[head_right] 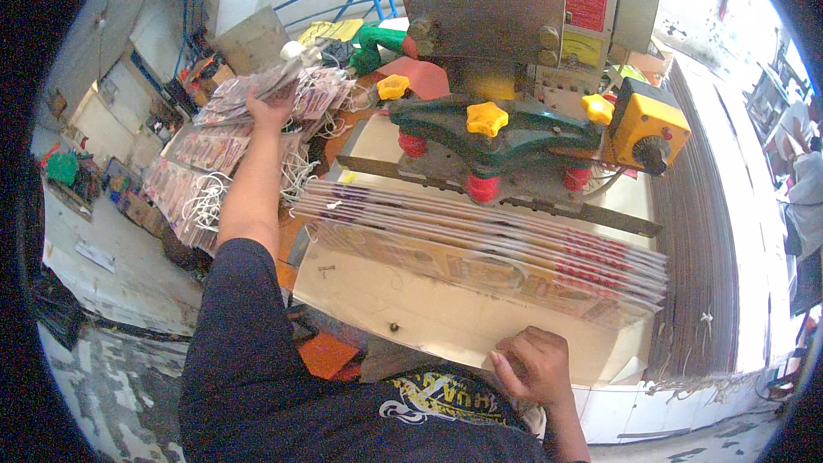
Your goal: The person organizes printed paper bags by hand, aligning them and stacking them on a nearby pile before placing a new sheet into the machine's workspace.
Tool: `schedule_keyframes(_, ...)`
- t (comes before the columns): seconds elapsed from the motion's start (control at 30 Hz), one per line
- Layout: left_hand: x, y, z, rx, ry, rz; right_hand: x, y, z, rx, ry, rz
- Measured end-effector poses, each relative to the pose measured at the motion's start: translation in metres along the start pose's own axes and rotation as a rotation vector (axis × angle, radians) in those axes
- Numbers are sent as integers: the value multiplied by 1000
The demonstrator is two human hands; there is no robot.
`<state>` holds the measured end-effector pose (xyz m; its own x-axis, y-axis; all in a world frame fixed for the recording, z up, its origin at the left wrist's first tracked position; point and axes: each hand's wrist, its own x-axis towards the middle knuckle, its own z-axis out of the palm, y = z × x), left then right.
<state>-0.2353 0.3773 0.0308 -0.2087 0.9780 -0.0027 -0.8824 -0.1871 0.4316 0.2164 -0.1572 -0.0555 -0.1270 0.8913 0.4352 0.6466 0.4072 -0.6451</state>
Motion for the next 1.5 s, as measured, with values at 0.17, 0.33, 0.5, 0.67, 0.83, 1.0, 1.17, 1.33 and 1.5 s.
schedule_keyframes(0.17,23,19,-11,345,125,-11,0,-3,-2,24,4,-17)
schedule_keyframes(0.33,47,10,-21,270,139,-11,-1,-1,-1,15,9,-3)
schedule_keyframes(0.5,58,32,-19,226,51,-6,-1,-4,-2,30,0,-2)
schedule_keyframes(0.67,39,18,7,229,-38,-8,-1,-4,-2,3,-14,14)
schedule_keyframes(0.83,2,27,50,352,-136,174,-1,-3,1,15,-5,7)
schedule_keyframes(1.0,-35,47,112,254,-497,194,-2,1,3,22,54,-25)
schedule_keyframes(1.17,-42,71,128,373,-430,350,-7,2,4,25,54,-42)
schedule_keyframes(1.33,-70,76,142,367,-526,343,-5,1,1,6,25,-34)
schedule_keyframes(1.5,-140,127,179,560,-325,423,-8,4,3,6,-7,-38)
